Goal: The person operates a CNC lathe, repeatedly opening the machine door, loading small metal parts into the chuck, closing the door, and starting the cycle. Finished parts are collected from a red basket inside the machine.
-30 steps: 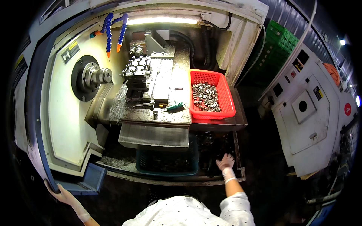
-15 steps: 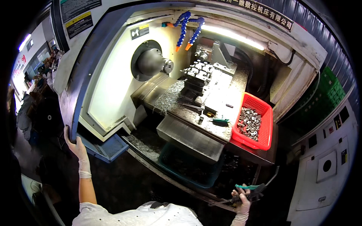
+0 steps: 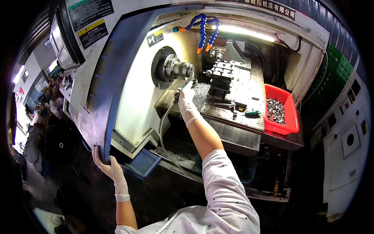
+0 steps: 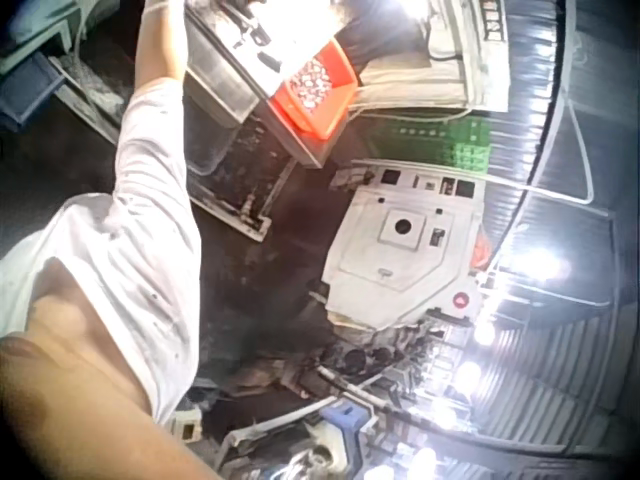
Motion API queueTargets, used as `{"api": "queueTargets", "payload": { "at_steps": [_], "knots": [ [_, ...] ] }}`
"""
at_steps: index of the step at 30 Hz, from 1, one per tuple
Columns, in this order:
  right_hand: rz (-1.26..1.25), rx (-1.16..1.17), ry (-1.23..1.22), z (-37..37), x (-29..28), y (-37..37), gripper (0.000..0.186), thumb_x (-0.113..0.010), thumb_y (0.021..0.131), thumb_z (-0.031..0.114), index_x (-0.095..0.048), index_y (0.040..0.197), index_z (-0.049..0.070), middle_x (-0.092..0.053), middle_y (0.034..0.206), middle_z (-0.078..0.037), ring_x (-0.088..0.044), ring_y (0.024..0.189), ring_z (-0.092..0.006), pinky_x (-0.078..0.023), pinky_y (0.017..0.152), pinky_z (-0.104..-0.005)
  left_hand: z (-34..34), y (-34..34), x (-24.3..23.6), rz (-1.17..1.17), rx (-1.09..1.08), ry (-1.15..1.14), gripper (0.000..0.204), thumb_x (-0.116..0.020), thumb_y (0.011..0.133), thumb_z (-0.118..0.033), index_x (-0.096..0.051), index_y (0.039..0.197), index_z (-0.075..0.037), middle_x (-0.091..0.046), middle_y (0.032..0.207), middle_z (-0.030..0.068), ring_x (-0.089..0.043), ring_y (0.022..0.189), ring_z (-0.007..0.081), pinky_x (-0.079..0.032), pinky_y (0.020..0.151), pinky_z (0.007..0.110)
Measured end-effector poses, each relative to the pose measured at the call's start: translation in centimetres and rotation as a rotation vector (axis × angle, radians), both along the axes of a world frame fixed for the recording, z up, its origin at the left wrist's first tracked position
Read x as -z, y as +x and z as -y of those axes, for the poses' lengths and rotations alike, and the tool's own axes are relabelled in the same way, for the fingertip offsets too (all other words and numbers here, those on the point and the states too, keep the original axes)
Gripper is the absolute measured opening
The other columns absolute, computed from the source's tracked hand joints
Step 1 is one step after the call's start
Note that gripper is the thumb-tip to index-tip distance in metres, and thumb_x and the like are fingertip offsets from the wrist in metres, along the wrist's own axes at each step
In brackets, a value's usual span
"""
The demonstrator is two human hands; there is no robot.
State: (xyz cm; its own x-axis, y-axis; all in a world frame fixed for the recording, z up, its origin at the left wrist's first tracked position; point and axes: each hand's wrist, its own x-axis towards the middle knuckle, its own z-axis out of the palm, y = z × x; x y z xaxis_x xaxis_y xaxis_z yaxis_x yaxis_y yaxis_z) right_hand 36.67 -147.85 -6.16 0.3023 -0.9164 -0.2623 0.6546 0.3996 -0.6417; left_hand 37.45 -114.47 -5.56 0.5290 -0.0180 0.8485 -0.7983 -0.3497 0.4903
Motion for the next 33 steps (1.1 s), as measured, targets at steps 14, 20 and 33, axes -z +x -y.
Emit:
{"api": "queueTargets", "payload": {
  "at_steps": [14,20,33],
  "knots": [
    [-0.164,-0.012,-0.12,1.8,0.8,-0.3,0.043,-0.035,0.077,0.045,-0.041,0.067,0.003,-0.044,0.047,-0.008,-0.041,0.033,-0.0191,-0.038,0.033,-0.0305,0.2,0.4,0.0,0.016,0.031,-0.021,0.053,-0.037,0.055,0.008,-0.036,0.107,0.002,-0.036,0.111,0.0151,-0.032,0.105,0.0293,-0.023,0.09,0.039],
    [-0.081,0.005,-0.457,-1.0,-2.4,-12.5,0.034,-0.041,0.078,0.037,-0.045,0.077,0.003,-0.05,0.058,-0.009,-0.051,0.051,-0.0173,-0.043,0.05,-0.0276,-0.3,0.1,-0.1,0.003,-0.007,0.037,0.05,-0.038,0.057,0.004,-0.036,0.107,0.005,-0.036,0.111,0.0162,-0.032,0.105,0.0295,-0.021,0.09,0.038],
    [-1.693,0.54,-0.215,-8.9,22.5,-48.0,0.036,-0.052,0.069,0.017,-0.043,0.101,0.004,-0.048,0.095,-0.016,-0.046,0.086,-0.0268,-0.037,0.074,-0.0346,0.3,-0.3,-0.2,-0.059,-0.071,-0.074,0.046,-0.044,0.063,-0.002,-0.039,0.109,0.002,-0.04,0.111,0.0147,-0.041,0.1,0.0245,-0.03,0.087,0.031]
  ]
}}
